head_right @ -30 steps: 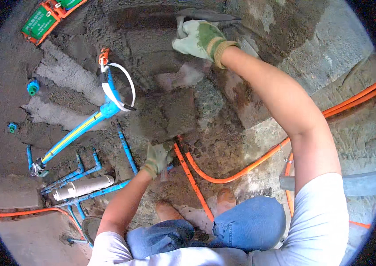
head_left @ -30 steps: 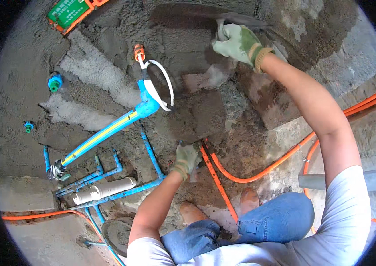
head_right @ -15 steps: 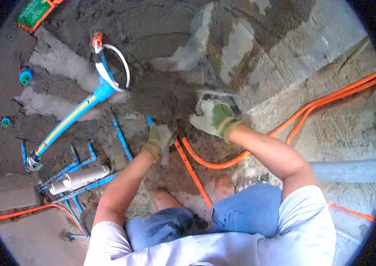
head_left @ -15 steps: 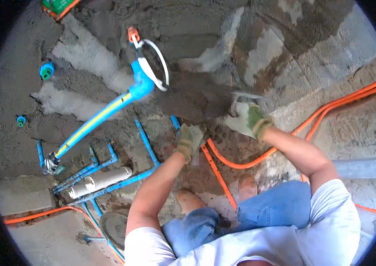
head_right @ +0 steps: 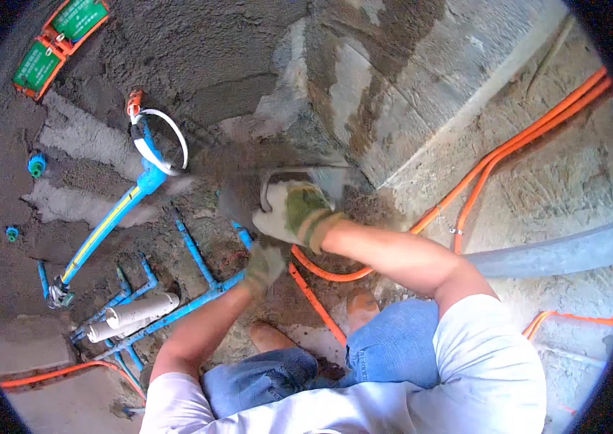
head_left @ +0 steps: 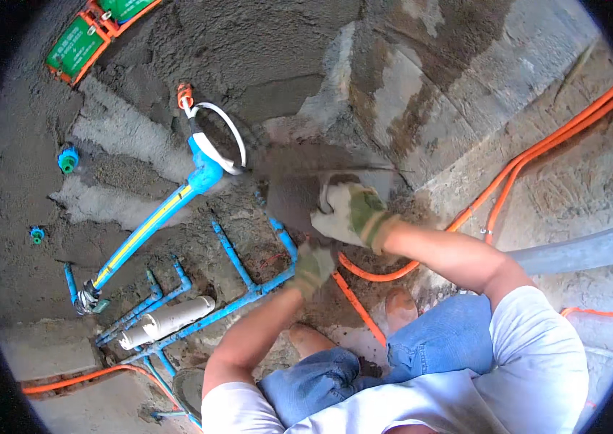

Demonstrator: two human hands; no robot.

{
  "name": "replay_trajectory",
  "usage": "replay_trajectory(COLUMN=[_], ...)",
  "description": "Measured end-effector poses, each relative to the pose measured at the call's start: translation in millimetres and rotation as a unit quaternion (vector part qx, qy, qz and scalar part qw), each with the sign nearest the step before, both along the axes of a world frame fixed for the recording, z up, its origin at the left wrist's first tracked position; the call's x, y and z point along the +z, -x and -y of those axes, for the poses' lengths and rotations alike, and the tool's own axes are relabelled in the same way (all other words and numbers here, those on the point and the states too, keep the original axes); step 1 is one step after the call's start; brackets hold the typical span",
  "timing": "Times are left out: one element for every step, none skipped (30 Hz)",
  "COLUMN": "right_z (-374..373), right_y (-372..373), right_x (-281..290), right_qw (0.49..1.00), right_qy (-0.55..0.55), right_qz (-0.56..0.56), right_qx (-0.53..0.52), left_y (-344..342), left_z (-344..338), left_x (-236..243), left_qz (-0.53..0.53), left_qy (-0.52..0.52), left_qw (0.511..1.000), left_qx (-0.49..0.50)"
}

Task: Applying and smoothing cement on a wall around pipes using a trowel.

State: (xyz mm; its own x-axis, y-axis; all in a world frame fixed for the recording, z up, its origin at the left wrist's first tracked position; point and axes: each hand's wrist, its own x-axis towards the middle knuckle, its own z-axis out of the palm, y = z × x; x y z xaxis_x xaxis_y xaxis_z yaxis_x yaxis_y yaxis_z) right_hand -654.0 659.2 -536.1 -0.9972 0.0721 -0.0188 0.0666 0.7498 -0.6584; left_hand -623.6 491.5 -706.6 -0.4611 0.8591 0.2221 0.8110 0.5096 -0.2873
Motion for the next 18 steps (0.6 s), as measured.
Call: replay_trajectory(right_z=[-1,-2,-6,-13,-18,-23,-30,-38,-46,-49,-53,-53,-52,-55,-57,-43,-43,-43], right_y=[1,0,-5,-9,-12,-16,-23,-26,-29,-32,-31,-29,-25,-20,-18,-9,-10,-11], right_x=[0,1,2,-4,2,8,12,5,-2,-6,-8,-10,-16,-26,-33,-13,-14,-16], right_qw=[1.000,1.000,0.999,0.999,0.999,0.997,0.984,0.975,0.975,0.971,0.966,0.967,0.968,0.964,0.955,0.940,0.942,0.955], right_qy=[0.001,-0.014,-0.031,-0.006,-0.004,-0.055,-0.108,-0.134,-0.131,-0.171,-0.210,-0.220,-0.213,-0.232,-0.251,-0.286,-0.285,-0.246], right_qz=[-0.001,-0.009,-0.013,-0.035,-0.034,0.044,0.126,0.163,0.168,0.158,0.140,0.075,0.076,0.018,-0.041,-0.050,-0.051,-0.055], right_qx=[-0.002,-0.008,-0.019,-0.006,-0.004,0.031,0.060,0.064,0.065,0.060,0.059,0.106,0.105,0.128,0.150,0.181,0.172,0.158], left_y=[22,45,57,64,71,78,83,85,86,86,87,90,92,91,87,84,80,77], left_z=[-13,-25,-34,-32,-27,-20,-16,-13,-14,-13,-6,10,17,9,5,17,15,16], left_x=[18,38,48,52,55,57,58,57,56,49,31,10,-1,4,6,6,16,28], left_qz=[0.099,0.197,0.294,0.294,0.269,0.244,0.220,0.197,0.174,0.180,0.182,0.170,0.157,0.207,0.206,0.146,0.088,0.086], left_qy=[0.075,0.150,0.222,0.225,0.199,0.173,0.146,0.119,0.092,0.130,0.135,0.030,-0.078,-0.072,-0.067,-0.068,-0.075,-0.072], left_qw=[0.992,0.966,0.923,0.922,0.937,0.950,0.962,0.972,0.980,0.973,0.971,0.982,0.981,0.972,0.973,0.984,0.992,0.993], left_qx=[0.038,0.078,0.110,0.114,0.101,0.089,0.068,0.052,0.037,0.065,0.071,0.081,0.079,0.088,0.082,0.078,0.058,0.049])
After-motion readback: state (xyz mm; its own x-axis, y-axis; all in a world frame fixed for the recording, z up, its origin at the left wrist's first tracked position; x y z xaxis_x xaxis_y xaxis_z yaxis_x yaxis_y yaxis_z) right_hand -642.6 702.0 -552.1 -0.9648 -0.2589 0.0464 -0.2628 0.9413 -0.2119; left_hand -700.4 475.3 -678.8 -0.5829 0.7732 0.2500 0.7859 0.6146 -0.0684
